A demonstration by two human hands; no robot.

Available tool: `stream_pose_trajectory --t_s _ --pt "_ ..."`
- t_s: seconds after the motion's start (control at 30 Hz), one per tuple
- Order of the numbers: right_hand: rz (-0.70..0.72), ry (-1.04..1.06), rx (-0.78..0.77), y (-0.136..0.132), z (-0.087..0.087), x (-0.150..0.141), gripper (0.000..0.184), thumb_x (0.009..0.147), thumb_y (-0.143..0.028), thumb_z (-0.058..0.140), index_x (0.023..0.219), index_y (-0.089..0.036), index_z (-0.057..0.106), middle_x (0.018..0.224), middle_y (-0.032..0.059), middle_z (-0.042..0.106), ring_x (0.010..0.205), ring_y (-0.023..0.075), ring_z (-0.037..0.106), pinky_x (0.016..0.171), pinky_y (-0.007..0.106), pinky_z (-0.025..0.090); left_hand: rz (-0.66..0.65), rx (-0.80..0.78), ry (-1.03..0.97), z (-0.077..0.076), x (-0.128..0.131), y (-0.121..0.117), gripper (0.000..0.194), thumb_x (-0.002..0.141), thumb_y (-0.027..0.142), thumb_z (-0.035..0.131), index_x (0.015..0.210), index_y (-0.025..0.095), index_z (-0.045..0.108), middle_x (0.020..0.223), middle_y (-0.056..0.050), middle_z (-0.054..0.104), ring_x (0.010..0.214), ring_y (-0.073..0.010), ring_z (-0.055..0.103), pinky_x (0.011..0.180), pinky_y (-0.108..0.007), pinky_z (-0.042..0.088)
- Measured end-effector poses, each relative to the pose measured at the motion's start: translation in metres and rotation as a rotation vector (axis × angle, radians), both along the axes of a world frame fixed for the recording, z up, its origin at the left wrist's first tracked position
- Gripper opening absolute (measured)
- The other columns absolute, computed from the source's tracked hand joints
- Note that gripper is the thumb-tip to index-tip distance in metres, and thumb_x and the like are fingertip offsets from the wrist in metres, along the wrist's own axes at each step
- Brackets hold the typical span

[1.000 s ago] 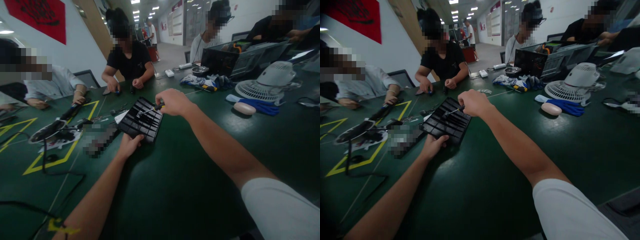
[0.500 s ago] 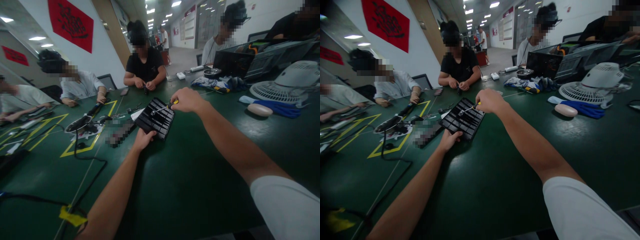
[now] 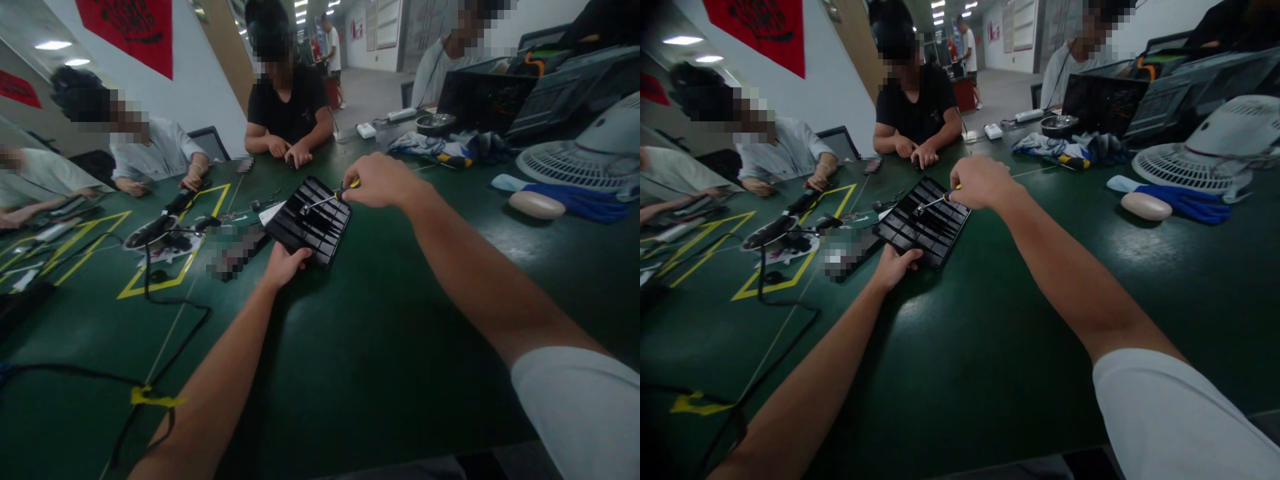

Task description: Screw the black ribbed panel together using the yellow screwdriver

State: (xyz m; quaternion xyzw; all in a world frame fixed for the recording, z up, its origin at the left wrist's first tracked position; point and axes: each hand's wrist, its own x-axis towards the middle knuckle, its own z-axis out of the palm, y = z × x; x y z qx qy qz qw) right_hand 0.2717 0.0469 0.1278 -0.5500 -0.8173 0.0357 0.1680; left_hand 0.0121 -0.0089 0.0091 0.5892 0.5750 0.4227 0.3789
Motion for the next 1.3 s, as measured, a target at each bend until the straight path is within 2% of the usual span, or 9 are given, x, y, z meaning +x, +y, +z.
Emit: stream_pose_trajectory --t_s 0.13,0.4,0.57,0.7,0.9,1.17,1.3 --pt "0.028 0.057 0.002 -0.002 0.001 0.0 0.032 0.09 -0.041 0.073 0.117 -0.025 0.079 0.12 0.0122 0.078 0.112 0.0337 0.07 0.089 0.044 0.051 0.008 -0.007 -0.005 0.004 0.002 -0.002 0.034 0.064 0.035 0.077 0.087 0.019 0.058 0.076 0.0 0.063 0.053 -0.0122 0.057 0.047 -0.026 0.047" --pt "0.063 0.109 -0.023 -0.001 0.002 -0.001 0.018 0.09 -0.036 0.073 0.102 -0.023 0.077 0.107 0.0096 0.077 0.103 0.0291 0.069 0.086 0.04 0.05 0.047 -0.034 0.033 0.005 0.001 -0.002 0.034 0.063 0.038 0.078 0.085 0.019 0.059 0.071 0.0 0.064 0.05 -0.013 0.057 0.046 -0.027 0.046" --pt "0.097 0.097 -0.056 -0.001 0.002 0.0 0.029 0.077 -0.022 0.084 0.105 -0.024 0.075 0.105 0.0081 0.075 0.099 0.0288 0.069 0.084 0.039 0.051 0.055 -0.033 0.083 0.008 0.001 -0.004 0.031 0.065 0.037 0.077 0.082 0.02 0.058 0.067 0.0 0.063 0.049 -0.0134 0.057 0.047 -0.028 0.046" --pt "0.109 0.094 -0.05 0.001 0.001 -0.001 0.031 0.077 -0.016 0.078 0.107 -0.025 0.077 0.109 0.0071 0.076 0.098 0.0266 0.069 0.081 0.036 0.051 0.051 -0.016 0.093 0.008 0.0 -0.004 0.031 0.064 0.038 0.078 0.079 0.021 0.057 0.064 0.001 0.062 0.049 -0.0144 0.057 0.046 -0.028 0.045" --pt "0.119 0.111 -0.019 0.002 0.002 -0.001 0.026 0.078 -0.019 0.077 0.103 -0.025 0.08 0.105 0.0073 0.077 0.095 0.0264 0.068 0.079 0.036 0.051 0.043 -0.022 0.086 0.007 -0.001 -0.003 0.029 0.065 0.039 0.077 0.077 0.02 0.058 0.065 0.0 0.062 0.048 -0.0137 0.056 0.046 -0.028 0.045" --pt "0.15 0.044 0.041 -0.014 0.02 0.008 0.028 0.078 -0.026 0.076 0.105 -0.021 0.081 0.102 0.006 0.077 0.091 0.024 0.068 0.077 0.034 0.046 0.013 -0.018 0.006 0.002 0.001 -0.001 0.029 0.064 0.035 0.075 0.084 0.019 0.061 0.072 -0.001 0.064 0.052 -0.0136 0.056 0.048 -0.029 0.049" --pt "0.114 -0.003 0.093 -0.021 0.027 0.012 0.027 0.08 -0.025 0.075 0.107 -0.02 0.081 0.106 0.0076 0.077 0.094 0.0255 0.068 0.079 0.035 0.046 -0.03 -0.017 -0.017 -0.003 0.0 0.001 0.025 0.066 0.033 0.073 0.083 0.02 0.06 0.071 0.0 0.064 0.052 -0.0141 0.057 0.048 -0.028 0.048"
